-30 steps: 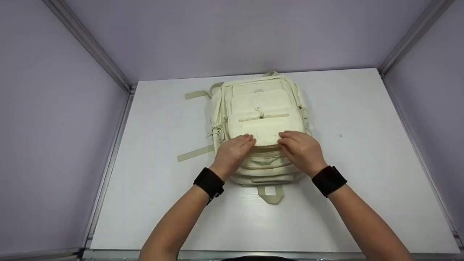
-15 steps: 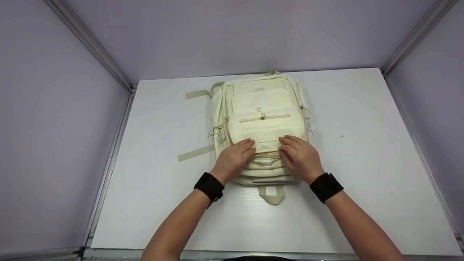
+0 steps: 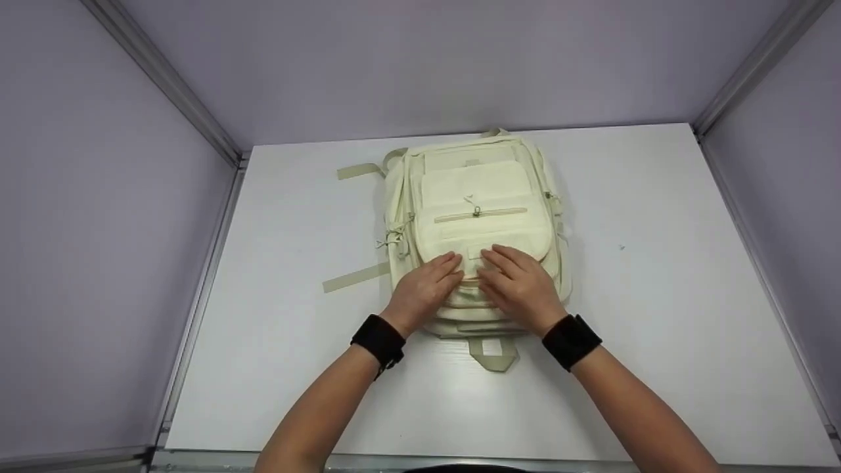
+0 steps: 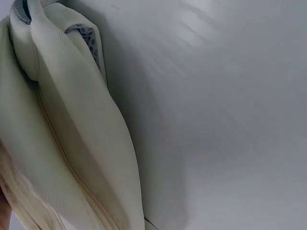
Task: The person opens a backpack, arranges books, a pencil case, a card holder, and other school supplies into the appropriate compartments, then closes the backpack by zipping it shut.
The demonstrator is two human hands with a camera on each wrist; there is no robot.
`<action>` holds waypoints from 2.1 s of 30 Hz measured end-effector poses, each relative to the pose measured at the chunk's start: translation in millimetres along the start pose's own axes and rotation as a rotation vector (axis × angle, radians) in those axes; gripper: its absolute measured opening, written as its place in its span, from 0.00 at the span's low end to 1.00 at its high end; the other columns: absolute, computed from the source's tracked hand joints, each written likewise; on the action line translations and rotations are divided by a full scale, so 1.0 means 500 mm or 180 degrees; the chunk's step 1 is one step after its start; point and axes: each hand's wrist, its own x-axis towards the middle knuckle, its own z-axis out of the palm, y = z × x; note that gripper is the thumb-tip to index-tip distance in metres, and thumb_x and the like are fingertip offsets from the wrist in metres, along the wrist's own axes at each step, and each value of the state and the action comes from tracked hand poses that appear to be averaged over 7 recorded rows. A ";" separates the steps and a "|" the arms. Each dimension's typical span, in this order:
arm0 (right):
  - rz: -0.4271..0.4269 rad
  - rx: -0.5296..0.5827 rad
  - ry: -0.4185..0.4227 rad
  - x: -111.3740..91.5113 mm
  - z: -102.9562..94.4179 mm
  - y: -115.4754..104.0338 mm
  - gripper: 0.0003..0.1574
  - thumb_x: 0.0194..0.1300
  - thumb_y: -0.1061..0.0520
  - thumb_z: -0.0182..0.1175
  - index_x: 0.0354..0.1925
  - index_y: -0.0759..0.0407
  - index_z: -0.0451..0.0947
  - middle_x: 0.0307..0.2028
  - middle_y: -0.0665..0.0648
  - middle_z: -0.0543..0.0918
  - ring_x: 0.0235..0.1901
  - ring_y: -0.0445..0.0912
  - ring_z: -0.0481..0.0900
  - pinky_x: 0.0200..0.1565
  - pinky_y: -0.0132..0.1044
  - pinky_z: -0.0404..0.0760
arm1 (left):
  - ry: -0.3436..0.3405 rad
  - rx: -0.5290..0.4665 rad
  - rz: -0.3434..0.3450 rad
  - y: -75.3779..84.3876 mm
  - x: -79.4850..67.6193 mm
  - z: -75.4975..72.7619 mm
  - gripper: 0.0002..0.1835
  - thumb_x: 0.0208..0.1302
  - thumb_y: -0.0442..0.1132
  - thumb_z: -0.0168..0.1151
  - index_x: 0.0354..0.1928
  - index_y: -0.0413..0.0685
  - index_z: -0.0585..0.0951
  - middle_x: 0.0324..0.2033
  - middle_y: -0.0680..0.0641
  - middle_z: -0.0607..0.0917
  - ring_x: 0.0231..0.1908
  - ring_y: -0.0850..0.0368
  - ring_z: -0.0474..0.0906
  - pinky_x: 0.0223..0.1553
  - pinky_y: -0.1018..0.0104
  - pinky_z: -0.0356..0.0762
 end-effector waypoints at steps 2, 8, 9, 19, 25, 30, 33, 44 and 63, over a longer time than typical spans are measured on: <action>-0.0022 0.0042 -0.0040 0.000 0.008 -0.006 0.16 0.63 0.58 0.73 0.49 0.60 0.87 0.61 0.62 0.81 0.64 0.58 0.76 0.63 0.51 0.74 | 0.0076 -0.0091 -0.0047 -0.003 0.004 -0.003 0.12 0.69 0.32 0.66 0.53 0.41 0.85 0.59 0.41 0.83 0.62 0.48 0.78 0.61 0.62 0.75; 0.0100 0.0169 0.0017 -0.005 0.021 -0.012 0.13 0.62 0.62 0.72 0.46 0.61 0.86 0.62 0.62 0.81 0.65 0.59 0.75 0.66 0.50 0.71 | 0.0114 -0.0585 -0.1177 -0.064 0.028 -0.034 0.15 0.74 0.34 0.60 0.59 0.38 0.83 0.59 0.41 0.83 0.62 0.48 0.78 0.63 0.59 0.74; 0.0118 0.0195 0.0025 -0.005 0.023 -0.012 0.12 0.63 0.62 0.72 0.46 0.62 0.86 0.62 0.63 0.81 0.65 0.59 0.75 0.66 0.50 0.71 | 0.0043 -0.0661 -0.1486 -0.081 0.034 -0.038 0.16 0.76 0.35 0.58 0.61 0.39 0.82 0.60 0.41 0.83 0.62 0.48 0.78 0.63 0.59 0.73; 0.0175 0.0299 -0.0027 -0.003 0.040 -0.020 0.09 0.66 0.63 0.69 0.45 0.61 0.84 0.65 0.63 0.77 0.67 0.59 0.73 0.67 0.48 0.69 | -0.0812 -0.0553 -0.2755 -0.189 0.060 -0.035 0.17 0.77 0.38 0.57 0.63 0.44 0.81 0.55 0.40 0.82 0.56 0.44 0.77 0.57 0.54 0.75; 0.0178 0.0285 0.0008 0.000 0.044 -0.026 0.09 0.65 0.64 0.69 0.44 0.62 0.84 0.65 0.64 0.77 0.67 0.60 0.72 0.67 0.49 0.69 | -0.0813 -0.0490 -0.2724 -0.185 0.067 -0.027 0.14 0.77 0.40 0.58 0.56 0.46 0.86 0.53 0.44 0.83 0.54 0.46 0.77 0.55 0.55 0.76; 0.0159 0.0231 -0.0028 0.001 0.046 -0.026 0.08 0.66 0.64 0.69 0.44 0.63 0.82 0.66 0.65 0.77 0.68 0.60 0.71 0.70 0.53 0.65 | -0.0675 -0.0522 -0.2852 -0.178 0.070 -0.026 0.11 0.76 0.40 0.60 0.51 0.46 0.87 0.49 0.46 0.84 0.51 0.49 0.80 0.52 0.57 0.77; 0.0168 0.0217 -0.0050 0.000 0.047 -0.024 0.12 0.66 0.64 0.68 0.48 0.62 0.82 0.66 0.64 0.76 0.68 0.60 0.71 0.69 0.54 0.65 | -0.0582 -0.0561 -0.2911 -0.177 0.070 -0.026 0.10 0.76 0.41 0.60 0.50 0.47 0.87 0.45 0.47 0.86 0.47 0.51 0.82 0.50 0.58 0.78; 0.0210 0.0081 -0.0204 -0.006 0.043 -0.022 0.27 0.65 0.68 0.66 0.62 0.56 0.82 0.68 0.64 0.74 0.70 0.59 0.69 0.70 0.51 0.66 | -0.0531 -0.0571 -0.2830 -0.169 0.069 -0.032 0.11 0.76 0.42 0.60 0.51 0.49 0.88 0.44 0.47 0.87 0.46 0.52 0.83 0.50 0.58 0.79; 0.0214 -0.0005 -0.0202 -0.004 0.049 -0.023 0.27 0.62 0.68 0.69 0.59 0.56 0.84 0.68 0.65 0.75 0.69 0.59 0.70 0.69 0.52 0.67 | -0.0397 -0.0434 -0.2319 -0.107 0.029 -0.061 0.06 0.74 0.39 0.63 0.43 0.46 0.87 0.39 0.47 0.87 0.41 0.50 0.83 0.44 0.57 0.80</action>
